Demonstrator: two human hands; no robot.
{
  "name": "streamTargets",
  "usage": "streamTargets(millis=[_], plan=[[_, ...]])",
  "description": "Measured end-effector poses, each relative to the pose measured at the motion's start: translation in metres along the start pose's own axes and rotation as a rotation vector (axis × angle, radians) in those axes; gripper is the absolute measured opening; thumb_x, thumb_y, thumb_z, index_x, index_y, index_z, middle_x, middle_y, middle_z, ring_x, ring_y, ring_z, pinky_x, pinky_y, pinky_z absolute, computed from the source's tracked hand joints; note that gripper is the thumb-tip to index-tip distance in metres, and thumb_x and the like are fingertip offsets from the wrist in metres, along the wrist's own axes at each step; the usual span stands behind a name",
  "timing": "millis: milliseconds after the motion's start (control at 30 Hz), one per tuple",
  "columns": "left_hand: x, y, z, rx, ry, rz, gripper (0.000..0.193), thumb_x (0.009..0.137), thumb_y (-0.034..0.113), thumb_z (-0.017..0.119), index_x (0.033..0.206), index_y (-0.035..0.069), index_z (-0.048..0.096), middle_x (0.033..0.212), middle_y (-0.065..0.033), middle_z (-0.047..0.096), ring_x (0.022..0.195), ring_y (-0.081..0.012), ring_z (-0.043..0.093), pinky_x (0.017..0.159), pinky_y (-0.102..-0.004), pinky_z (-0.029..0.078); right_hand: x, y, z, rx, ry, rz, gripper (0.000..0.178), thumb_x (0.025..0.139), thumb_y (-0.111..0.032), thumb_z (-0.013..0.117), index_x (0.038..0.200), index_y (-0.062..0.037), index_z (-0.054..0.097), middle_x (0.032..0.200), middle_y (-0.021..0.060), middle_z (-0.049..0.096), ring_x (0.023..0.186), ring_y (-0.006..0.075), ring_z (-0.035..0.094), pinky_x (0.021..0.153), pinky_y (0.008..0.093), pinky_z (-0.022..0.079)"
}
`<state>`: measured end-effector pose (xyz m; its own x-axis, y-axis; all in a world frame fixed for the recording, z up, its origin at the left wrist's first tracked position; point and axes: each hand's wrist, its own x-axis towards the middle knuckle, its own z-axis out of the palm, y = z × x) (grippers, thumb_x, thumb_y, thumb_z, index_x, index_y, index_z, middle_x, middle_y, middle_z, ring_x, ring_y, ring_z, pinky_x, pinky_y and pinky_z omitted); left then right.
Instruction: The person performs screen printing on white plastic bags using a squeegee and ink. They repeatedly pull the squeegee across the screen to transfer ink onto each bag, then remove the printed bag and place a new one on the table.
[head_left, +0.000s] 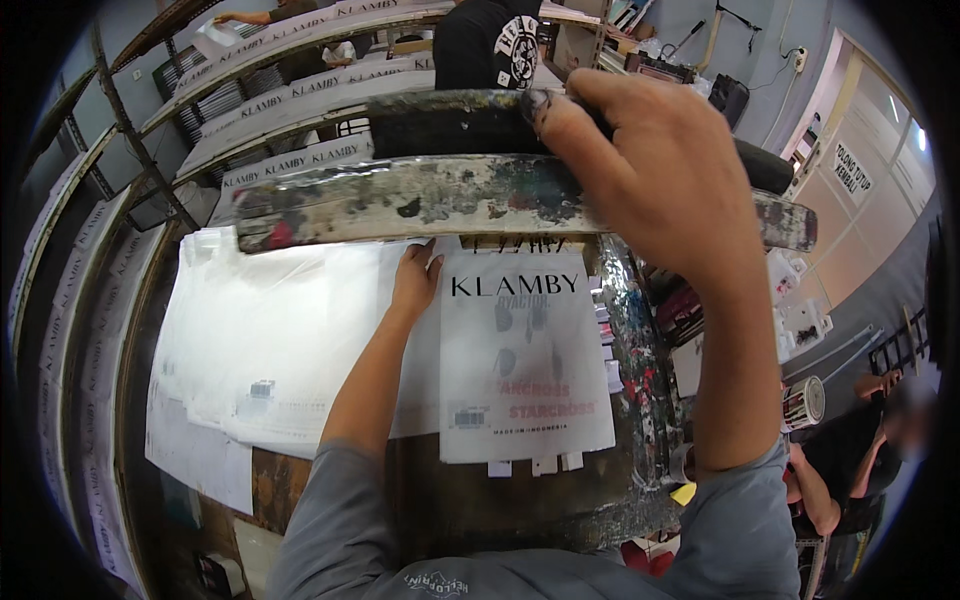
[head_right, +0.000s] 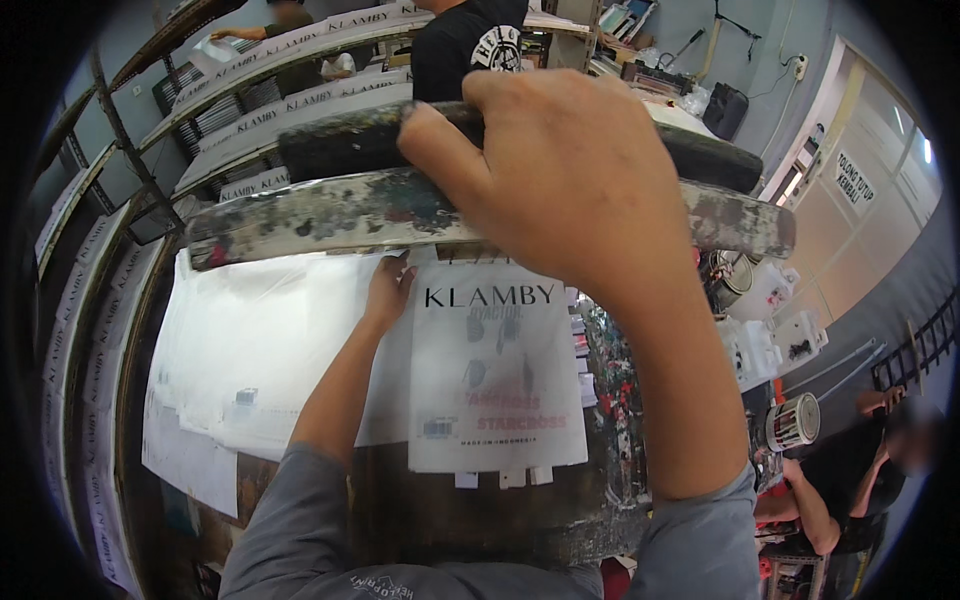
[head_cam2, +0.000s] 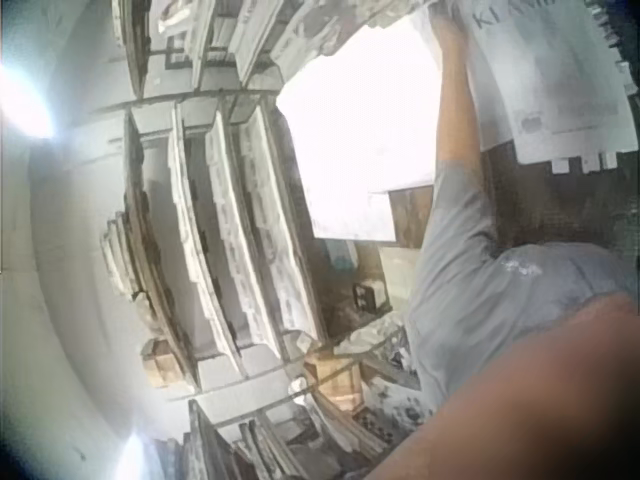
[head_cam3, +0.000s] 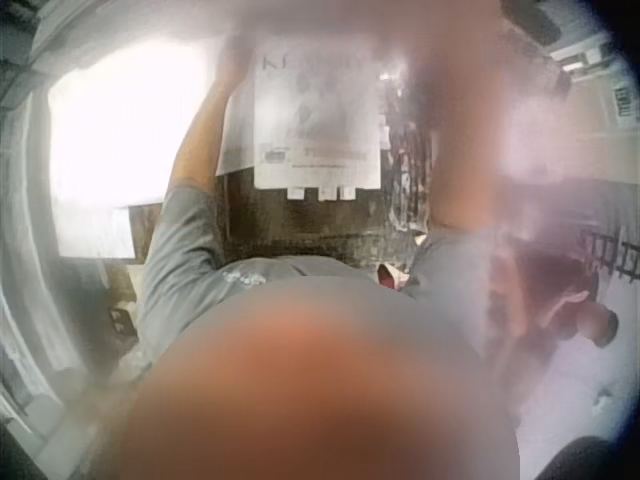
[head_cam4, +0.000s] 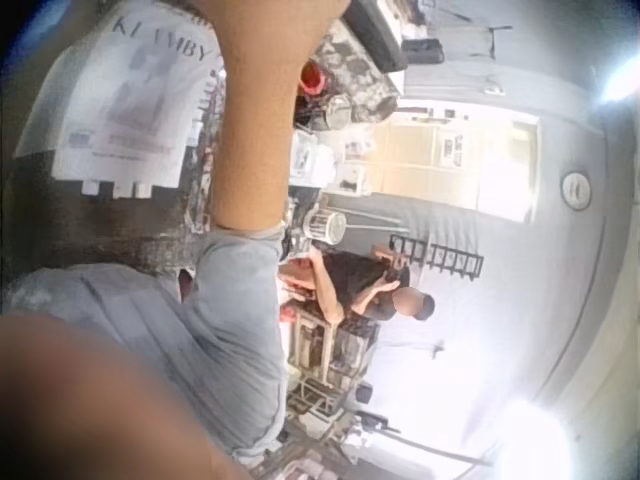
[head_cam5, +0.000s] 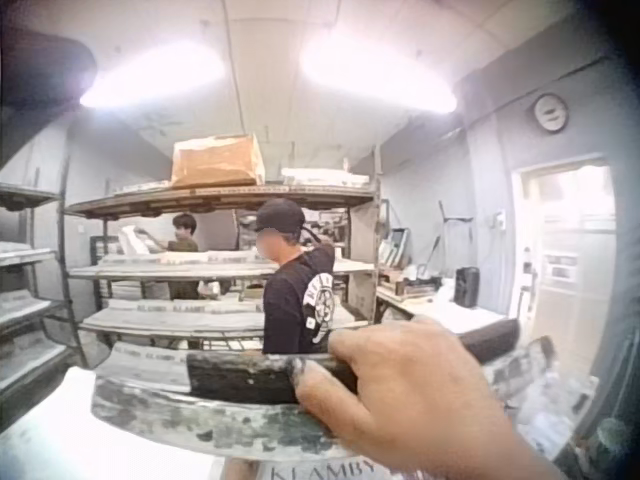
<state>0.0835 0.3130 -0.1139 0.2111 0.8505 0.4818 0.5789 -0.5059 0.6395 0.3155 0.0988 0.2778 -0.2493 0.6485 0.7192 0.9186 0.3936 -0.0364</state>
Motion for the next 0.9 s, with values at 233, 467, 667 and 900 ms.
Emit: streamTargets(millis=[233, 467, 667, 900], plan=[[0.025, -0.034, 0.003, -0.221, -0.015, 0.051, 0.021, 0.102, 0.015, 0.074, 0.112, -0.003, 0.075, 0.087, -0.0092, 0.071, 0.075, -0.0219, 0.065, 0.070, -0.0352, 0.053, 0.013, 0.002, 0.004, -0.054, 0.027, 0.000, 0.046, 0.105, -0.040, 0.054, 0.094, 0.0024, 0.068, 0.078, 0.0218, 0.064, 0.072, 0.0414, 0.064, 0.071, 0.0496, 0.050], [-0.114, -0.047, -0.191, -0.173, 0.278, -0.567, 0.024, 0.106, 0.021, 0.072, 0.098, -0.002, 0.069, 0.073, -0.0048, 0.067, 0.065, -0.0104, 0.061, 0.058, -0.0281, 0.047, 0.002, -0.023, -0.008, -0.022, -0.050, 0.042, 0.048, 0.107, -0.040, 0.055, 0.117, 0.0038, 0.071, 0.101, 0.0249, 0.073, 0.093, 0.0429, 0.066, 0.090, 0.0473, 0.050], [-0.296, -0.113, -0.302, -0.036, 0.772, -0.473, 0.025, 0.110, 0.024, 0.068, 0.099, 0.002, 0.066, 0.073, -0.0006, 0.063, 0.063, -0.0081, 0.055, 0.058, -0.0277, 0.046, -0.046, -0.026, 0.005, 0.011, 0.025, 0.081, 0.047, 0.104, -0.041, 0.059, 0.107, 0.0036, 0.073, 0.094, 0.0269, 0.071, 0.093, 0.0465, 0.068, 0.086, 0.0514, 0.050], [-0.266, -0.080, -0.339, 0.518, 0.491, -0.314, 0.044, 0.102, 0.027, 0.077, 0.139, 0.005, 0.067, 0.133, -0.0181, 0.067, 0.120, -0.0357, 0.062, 0.106, -0.0492, 0.047, -0.061, -0.029, 0.005, -0.038, 0.060, -0.042, 0.050, 0.103, -0.044, 0.064, 0.090, 0.0032, 0.070, 0.085, 0.0254, 0.071, 0.087, 0.0452, 0.069, 0.085, 0.0559, 0.049]])
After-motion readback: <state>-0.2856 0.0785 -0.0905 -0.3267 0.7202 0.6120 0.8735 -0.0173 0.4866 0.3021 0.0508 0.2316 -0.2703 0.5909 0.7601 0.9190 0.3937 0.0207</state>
